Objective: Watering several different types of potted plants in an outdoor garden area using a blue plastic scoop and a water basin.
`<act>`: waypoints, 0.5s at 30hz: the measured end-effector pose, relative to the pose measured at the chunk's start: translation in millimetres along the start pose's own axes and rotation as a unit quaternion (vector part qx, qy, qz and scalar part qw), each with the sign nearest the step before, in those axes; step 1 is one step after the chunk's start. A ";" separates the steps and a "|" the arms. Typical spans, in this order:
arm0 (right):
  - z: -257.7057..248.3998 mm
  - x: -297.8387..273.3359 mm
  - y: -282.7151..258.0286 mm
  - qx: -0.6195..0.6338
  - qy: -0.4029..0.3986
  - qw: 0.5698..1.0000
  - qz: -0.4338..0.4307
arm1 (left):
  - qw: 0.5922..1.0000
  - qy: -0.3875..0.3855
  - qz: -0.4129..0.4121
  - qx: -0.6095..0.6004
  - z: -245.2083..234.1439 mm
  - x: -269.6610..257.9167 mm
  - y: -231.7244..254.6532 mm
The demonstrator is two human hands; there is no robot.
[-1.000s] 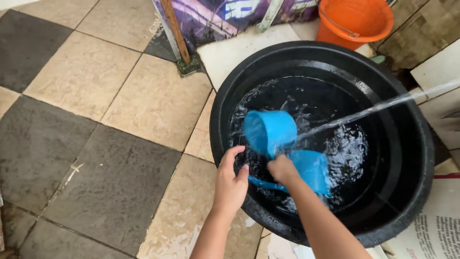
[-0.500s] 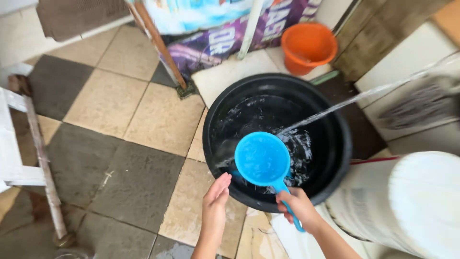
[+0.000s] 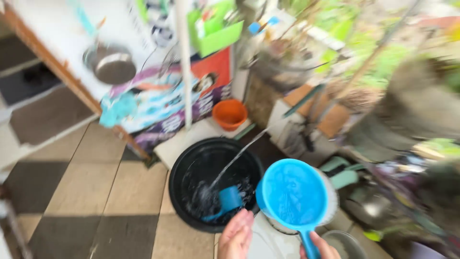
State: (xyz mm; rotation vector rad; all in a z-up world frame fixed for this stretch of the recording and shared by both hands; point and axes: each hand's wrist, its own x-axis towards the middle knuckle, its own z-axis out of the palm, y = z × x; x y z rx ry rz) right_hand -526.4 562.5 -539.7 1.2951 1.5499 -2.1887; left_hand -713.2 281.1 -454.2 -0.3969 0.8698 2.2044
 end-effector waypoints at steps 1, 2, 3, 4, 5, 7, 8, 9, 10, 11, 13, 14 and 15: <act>-24.6 -5.5 -9.1 0.012 0.017 1.000 -0.005 | 0.998 -0.007 -0.055 0.016 18.6 -10.5 -2.9; -25.3 -39.7 -20.6 0.025 0.027 0.999 -0.013 | 0.997 -0.020 -0.063 0.027 39.0 -23.1 -3.9; -26.8 -73.4 -30.8 0.100 0.063 0.993 -0.023 | 0.994 -0.040 -0.097 0.039 58.8 -35.8 -6.5; -27.9 -108.2 -33.5 0.179 0.099 0.978 -0.033 | 0.988 -0.061 -0.133 0.055 75.3 -49.8 -11.8; -22.3 -151.6 -52.4 0.197 0.111 0.973 -0.042 | 0.984 -0.074 -0.144 0.070 101.0 -70.8 -5.6; -11.2 -251.8 -80.9 0.275 0.069 0.959 -0.015 | 0.974 -0.115 -0.167 0.103 146.1 -124.4 0.5; -10.4 -286.5 -88.9 0.291 0.079 0.953 -0.027 | 0.969 -0.128 -0.177 0.117 174.0 -145.7 11.5; -10.6 -320.7 -95.7 0.286 0.049 0.955 -0.064 | 0.965 -0.146 -0.167 0.144 201.7 -167.3 20.5; -11.4 -360.7 -95.8 0.279 0.024 0.955 -0.093 | 0.959 -0.159 -0.163 0.168 225.7 -194.3 24.4; -4.5 -398.0 -101.8 0.294 0.039 0.950 -0.098 | 0.953 -0.169 -0.179 0.179 241.1 -212.0 23.8; 3.0 -470.8 -117.1 0.301 0.110 0.947 -0.027 | 0.929 -0.223 -0.168 0.245 275.7 -244.4 15.3; -3.3 -496.2 -106.7 0.318 0.126 0.939 -0.035 | 0.919 -0.238 -0.183 0.255 287.1 -257.7 7.8; -9.5 -521.4 -96.6 0.322 0.137 0.936 -0.040 | 0.899 -0.271 -0.179 0.293 299.2 -270.8 -0.2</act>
